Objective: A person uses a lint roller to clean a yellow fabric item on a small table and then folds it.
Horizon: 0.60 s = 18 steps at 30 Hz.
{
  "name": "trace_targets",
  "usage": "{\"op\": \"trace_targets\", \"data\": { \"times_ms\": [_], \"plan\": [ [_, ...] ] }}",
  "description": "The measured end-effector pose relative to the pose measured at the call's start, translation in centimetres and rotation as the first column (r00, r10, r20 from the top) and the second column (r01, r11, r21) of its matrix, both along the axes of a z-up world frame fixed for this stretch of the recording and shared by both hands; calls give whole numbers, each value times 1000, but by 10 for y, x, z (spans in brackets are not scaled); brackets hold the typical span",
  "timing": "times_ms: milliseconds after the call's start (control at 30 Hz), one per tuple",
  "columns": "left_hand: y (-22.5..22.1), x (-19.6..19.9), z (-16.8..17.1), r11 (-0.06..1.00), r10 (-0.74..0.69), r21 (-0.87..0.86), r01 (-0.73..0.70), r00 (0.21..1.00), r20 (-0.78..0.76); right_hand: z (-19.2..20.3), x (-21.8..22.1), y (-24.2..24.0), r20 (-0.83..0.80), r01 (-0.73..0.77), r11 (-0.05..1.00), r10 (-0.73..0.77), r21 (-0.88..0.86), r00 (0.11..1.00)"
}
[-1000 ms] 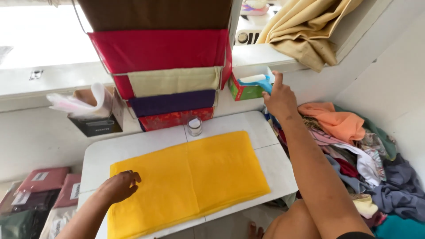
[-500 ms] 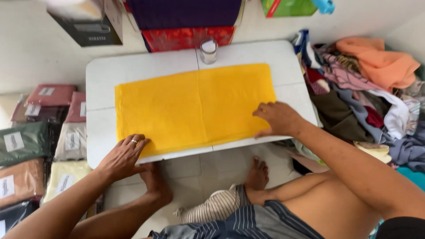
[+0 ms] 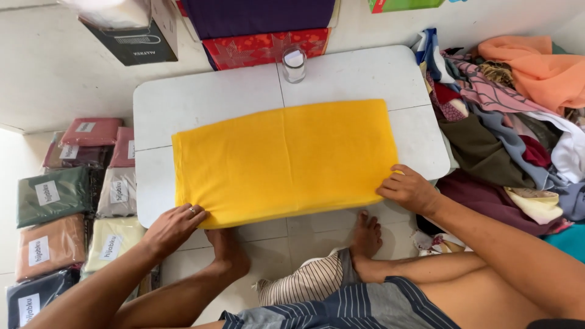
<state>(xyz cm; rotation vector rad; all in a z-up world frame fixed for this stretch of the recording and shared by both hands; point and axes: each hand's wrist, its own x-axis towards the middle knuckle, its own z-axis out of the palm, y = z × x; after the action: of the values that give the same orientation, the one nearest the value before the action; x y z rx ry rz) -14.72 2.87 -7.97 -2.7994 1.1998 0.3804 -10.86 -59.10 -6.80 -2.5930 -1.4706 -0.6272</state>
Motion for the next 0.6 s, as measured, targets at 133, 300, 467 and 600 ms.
{"op": "trace_targets", "data": {
  "times_ms": [133,300,467,600],
  "plan": [
    [2,7,20,990,52,-125,-62,995,-84,23,1,-11,-317,54,998,-44,23,947],
    [0,50,90,795,382,-235,-560,762,-523,122,41,-17,-842,321,915,-364,-243,398],
    [-14,75,219,640,671,151,-753,452,-588,218,69,-21,-780,591,674,-615,-443,117],
    [-9,93,242,441,722,22,-897,340,-602,203,117,-61,-908,638,751,-370,-168,196]
  ]
}}
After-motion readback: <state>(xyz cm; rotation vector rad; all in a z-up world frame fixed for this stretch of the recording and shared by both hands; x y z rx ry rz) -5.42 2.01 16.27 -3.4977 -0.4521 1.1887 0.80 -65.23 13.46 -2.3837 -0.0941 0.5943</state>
